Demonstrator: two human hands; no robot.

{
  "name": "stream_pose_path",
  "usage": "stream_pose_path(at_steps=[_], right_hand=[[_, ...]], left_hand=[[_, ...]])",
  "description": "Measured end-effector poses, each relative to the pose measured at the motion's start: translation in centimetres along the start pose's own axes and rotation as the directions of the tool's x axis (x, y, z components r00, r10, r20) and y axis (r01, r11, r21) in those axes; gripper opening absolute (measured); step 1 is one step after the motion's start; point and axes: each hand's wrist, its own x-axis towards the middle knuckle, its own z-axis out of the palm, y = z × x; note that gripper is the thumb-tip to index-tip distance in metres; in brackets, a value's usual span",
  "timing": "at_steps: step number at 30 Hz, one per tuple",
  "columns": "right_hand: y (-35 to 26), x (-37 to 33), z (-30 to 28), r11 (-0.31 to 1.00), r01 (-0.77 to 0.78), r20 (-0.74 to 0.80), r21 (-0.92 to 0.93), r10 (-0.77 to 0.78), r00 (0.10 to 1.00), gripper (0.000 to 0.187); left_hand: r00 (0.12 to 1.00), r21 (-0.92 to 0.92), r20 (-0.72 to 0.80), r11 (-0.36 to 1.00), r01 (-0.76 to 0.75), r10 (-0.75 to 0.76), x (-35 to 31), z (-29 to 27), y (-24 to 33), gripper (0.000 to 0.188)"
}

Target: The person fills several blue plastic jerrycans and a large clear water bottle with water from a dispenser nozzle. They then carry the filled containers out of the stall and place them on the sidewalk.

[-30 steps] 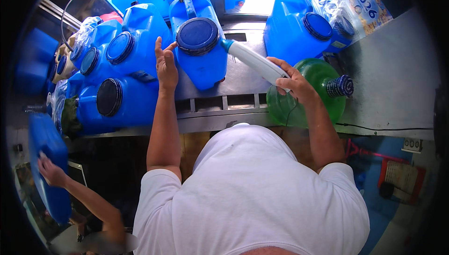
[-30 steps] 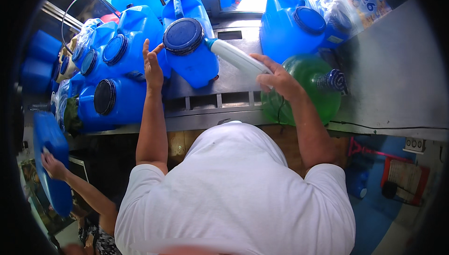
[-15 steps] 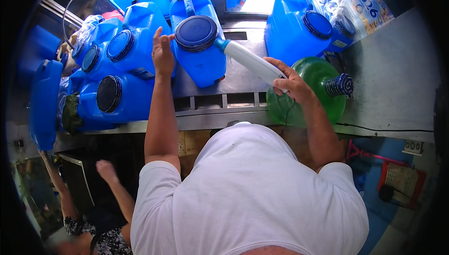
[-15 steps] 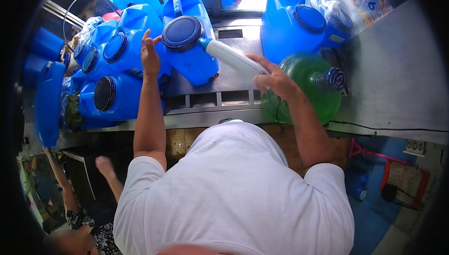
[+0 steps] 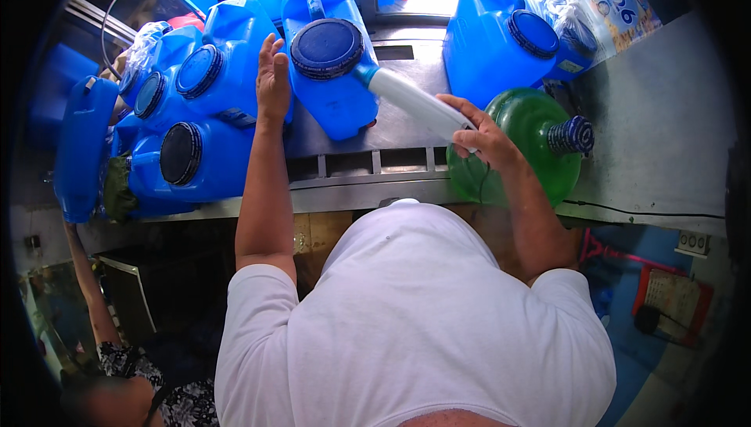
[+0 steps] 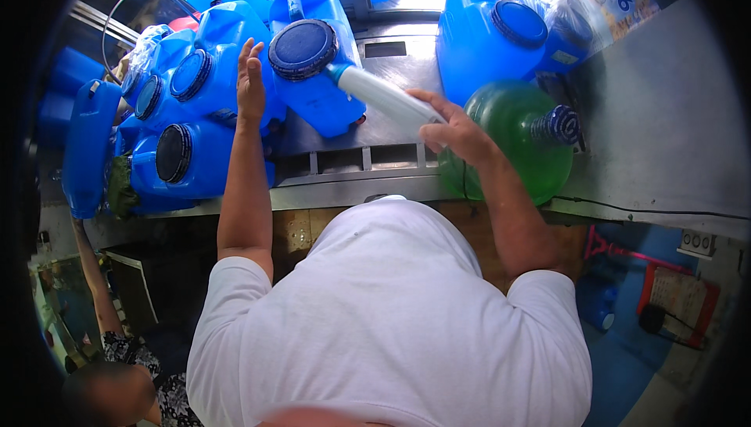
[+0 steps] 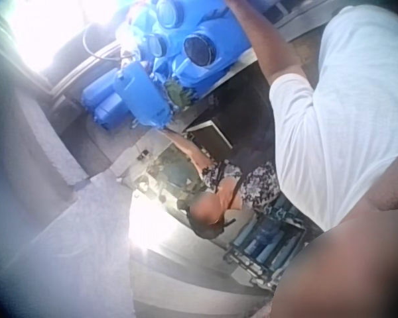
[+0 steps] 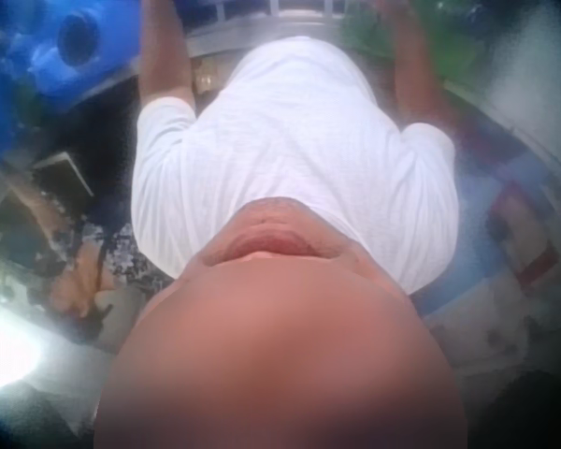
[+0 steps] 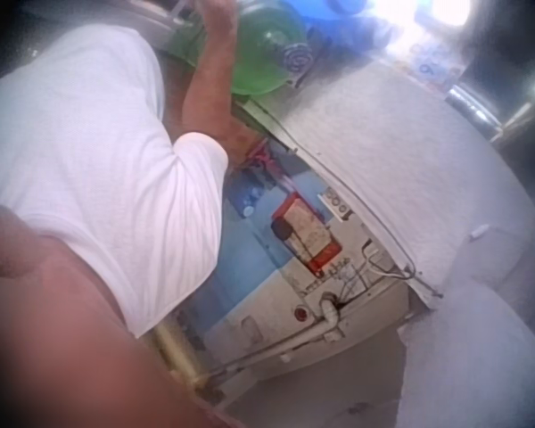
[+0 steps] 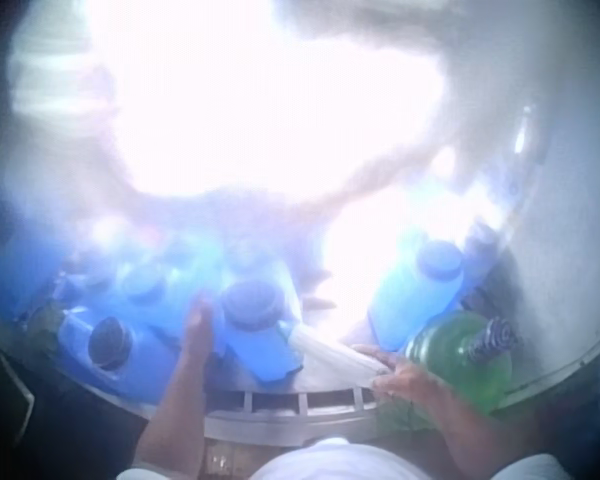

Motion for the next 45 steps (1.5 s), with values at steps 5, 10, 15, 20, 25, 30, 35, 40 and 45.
stream_pose_path(at_steps=[5,10,15,20,25,30,35,40,45], right_hand=[[0.3,-0.2,0.1,1.000,0.023,0.021,0.004,-0.024,1.000,0.071],[0.6,0.0,0.1,0.995,0.051,-0.070,0.082,-0.045,0.996,0.071],[0.8,0.1,0.4,1.000,0.004,-0.008,0.027,-0.004,1.000,0.071],[0.7,0.1,0.6,0.999,0.020,-0.028,0.033,-0.019,0.999,0.072],[0.8,-0.4,1.1,1.000,0.026,-0.046,-0.010,-0.026,0.999,0.073],[0.9,-0.7,1.7,0.995,0.050,0.045,-0.083,-0.047,0.998,0.073],[0.4,-1.0,2.1,0.997,0.061,-0.077,-0.057,-0.065,0.995,0.074],[-0.1,-1.0,2.5,0.988,0.096,-0.026,-0.118,-0.100,0.995,0.073],[-0.2,-1.1,2.9,0.993,0.062,-0.093,-0.100,-0.072,0.993,0.071]], left_hand=[[0.983,-0.016,0.000,0.983,0.185,-0.185,-0.1,-0.1,0.0,0.077],[0.968,-0.074,-0.006,0.966,0.249,-0.250,-0.1,-0.4,-0.2,0.078],[0.993,-0.019,-0.026,0.993,0.116,-0.116,-0.3,-0.1,-0.7,0.075],[0.971,-0.137,-0.012,0.962,0.234,-0.238,-0.6,-1.2,-0.1,0.077],[0.987,-0.166,0.018,0.973,0.159,-0.158,-0.8,0.0,1.4,0.082],[0.972,-0.155,0.038,0.960,0.235,-0.232,-1.3,-0.4,1.5,0.086],[0.996,-0.179,-0.004,0.980,0.082,-0.084,-0.5,-0.2,0.9,0.088],[0.964,-0.186,-0.017,0.948,0.257,-0.265,-0.7,0.0,1.0,0.088],[0.986,-0.202,0.017,0.965,0.165,-0.165,-1.5,-0.3,0.9,0.087]])
